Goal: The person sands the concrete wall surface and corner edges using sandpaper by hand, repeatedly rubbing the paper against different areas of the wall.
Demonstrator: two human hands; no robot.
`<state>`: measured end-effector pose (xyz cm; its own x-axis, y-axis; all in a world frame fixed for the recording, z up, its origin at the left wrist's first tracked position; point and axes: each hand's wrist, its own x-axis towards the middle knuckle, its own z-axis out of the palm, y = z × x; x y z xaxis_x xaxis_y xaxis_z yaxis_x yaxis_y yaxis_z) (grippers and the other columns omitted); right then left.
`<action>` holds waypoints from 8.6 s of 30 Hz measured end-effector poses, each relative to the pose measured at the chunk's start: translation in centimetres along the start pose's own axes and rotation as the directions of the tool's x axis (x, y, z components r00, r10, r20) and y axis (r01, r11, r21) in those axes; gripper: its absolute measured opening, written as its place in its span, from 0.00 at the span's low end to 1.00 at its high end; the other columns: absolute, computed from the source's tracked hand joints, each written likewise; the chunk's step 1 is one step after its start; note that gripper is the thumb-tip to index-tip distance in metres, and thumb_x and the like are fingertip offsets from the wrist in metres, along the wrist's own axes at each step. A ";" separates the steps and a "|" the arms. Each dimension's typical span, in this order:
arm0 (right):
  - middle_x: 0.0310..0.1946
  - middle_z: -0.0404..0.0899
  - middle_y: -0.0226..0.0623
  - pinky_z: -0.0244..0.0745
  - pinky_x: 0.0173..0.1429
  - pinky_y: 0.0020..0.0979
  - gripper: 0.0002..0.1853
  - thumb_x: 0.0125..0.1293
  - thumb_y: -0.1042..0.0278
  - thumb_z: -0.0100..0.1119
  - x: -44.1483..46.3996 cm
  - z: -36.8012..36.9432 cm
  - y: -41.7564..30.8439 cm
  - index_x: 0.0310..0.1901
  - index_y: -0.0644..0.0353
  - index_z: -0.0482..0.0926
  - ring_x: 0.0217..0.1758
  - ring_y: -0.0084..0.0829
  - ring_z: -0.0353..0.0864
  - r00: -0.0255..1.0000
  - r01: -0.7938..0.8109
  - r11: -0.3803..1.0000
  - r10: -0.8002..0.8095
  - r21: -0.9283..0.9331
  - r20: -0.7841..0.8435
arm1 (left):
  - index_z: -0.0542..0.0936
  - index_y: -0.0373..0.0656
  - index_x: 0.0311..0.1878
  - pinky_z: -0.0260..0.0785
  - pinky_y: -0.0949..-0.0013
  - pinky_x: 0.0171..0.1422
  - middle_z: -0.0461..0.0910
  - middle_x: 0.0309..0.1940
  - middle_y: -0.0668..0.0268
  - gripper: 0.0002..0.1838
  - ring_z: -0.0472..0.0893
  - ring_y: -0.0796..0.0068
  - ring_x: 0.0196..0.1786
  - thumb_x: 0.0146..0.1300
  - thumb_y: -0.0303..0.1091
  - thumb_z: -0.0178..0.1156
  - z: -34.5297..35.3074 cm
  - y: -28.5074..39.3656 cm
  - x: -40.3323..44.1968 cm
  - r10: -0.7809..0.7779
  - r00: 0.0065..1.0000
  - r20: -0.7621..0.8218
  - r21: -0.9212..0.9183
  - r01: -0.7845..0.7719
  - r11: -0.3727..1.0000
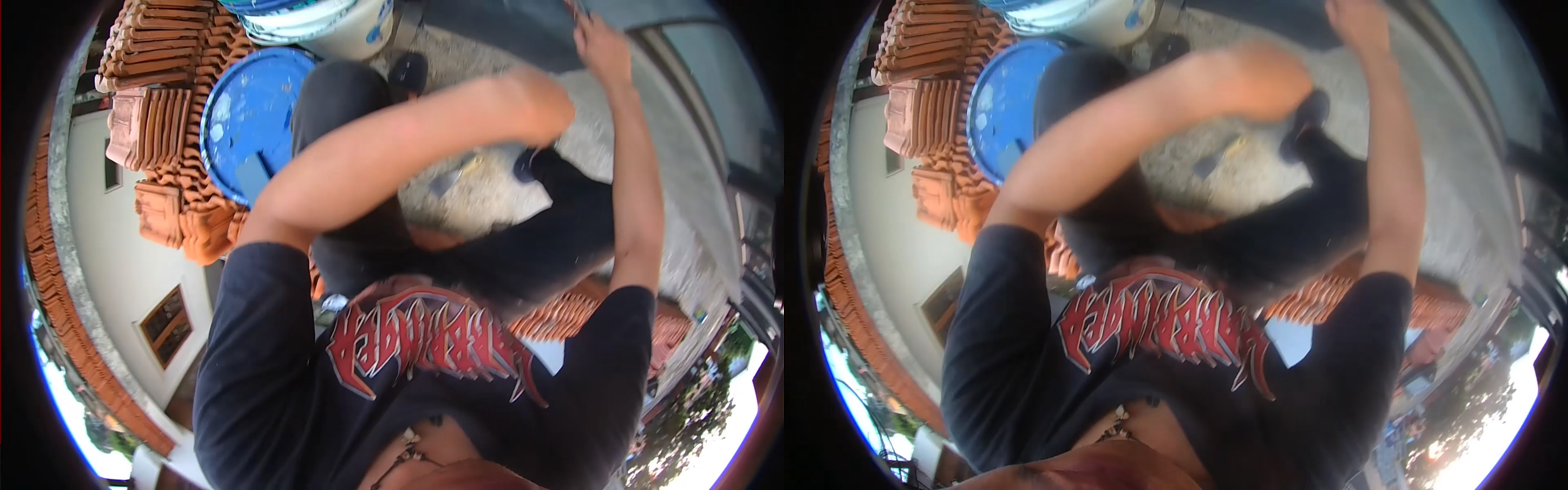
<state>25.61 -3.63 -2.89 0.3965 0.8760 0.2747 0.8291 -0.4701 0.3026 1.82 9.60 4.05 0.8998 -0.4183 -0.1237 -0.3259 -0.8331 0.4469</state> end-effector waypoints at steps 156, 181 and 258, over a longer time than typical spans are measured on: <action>0.41 0.70 0.33 0.67 0.41 0.38 0.51 0.57 0.72 0.66 4.4 2.1 -6.4 0.83 0.32 0.58 0.43 0.36 0.72 0.996 -0.040 0.971 0.021 -0.237 -0.083 | 0.84 0.39 0.59 0.67 0.60 0.60 0.83 0.54 0.62 0.20 0.82 0.66 0.57 0.65 0.34 0.65 6.5 3.7 0.8 -0.074 0.963 0.260 0.168 0.030 0.985; 0.44 0.71 0.37 0.70 0.44 0.40 0.51 0.61 0.76 0.62 2.1 2.0 -4.9 0.84 0.32 0.55 0.44 0.38 0.74 0.995 -0.080 0.983 0.088 -0.167 0.041 | 0.85 0.41 0.59 0.68 0.58 0.60 0.83 0.56 0.62 0.19 0.82 0.64 0.59 0.67 0.34 0.62 8.2 3.6 2.3 -0.117 0.956 0.268 0.208 0.061 0.976; 0.42 0.76 0.36 0.78 0.30 0.38 0.50 0.64 0.71 0.61 4.4 2.9 -7.5 0.85 0.35 0.49 0.20 0.34 0.78 0.997 -0.063 0.963 0.070 -0.260 0.018 | 0.81 0.40 0.66 0.68 0.54 0.64 0.83 0.59 0.59 0.23 0.82 0.60 0.61 0.69 0.34 0.62 7.7 3.7 2.2 -0.075 0.948 0.308 0.207 0.010 0.978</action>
<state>22.30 4.03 -6.55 0.4607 0.8428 0.2783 0.6713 -0.5360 0.5119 0.36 2.82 -1.38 0.7883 -0.4461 -0.4238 -0.3703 -0.8940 0.2524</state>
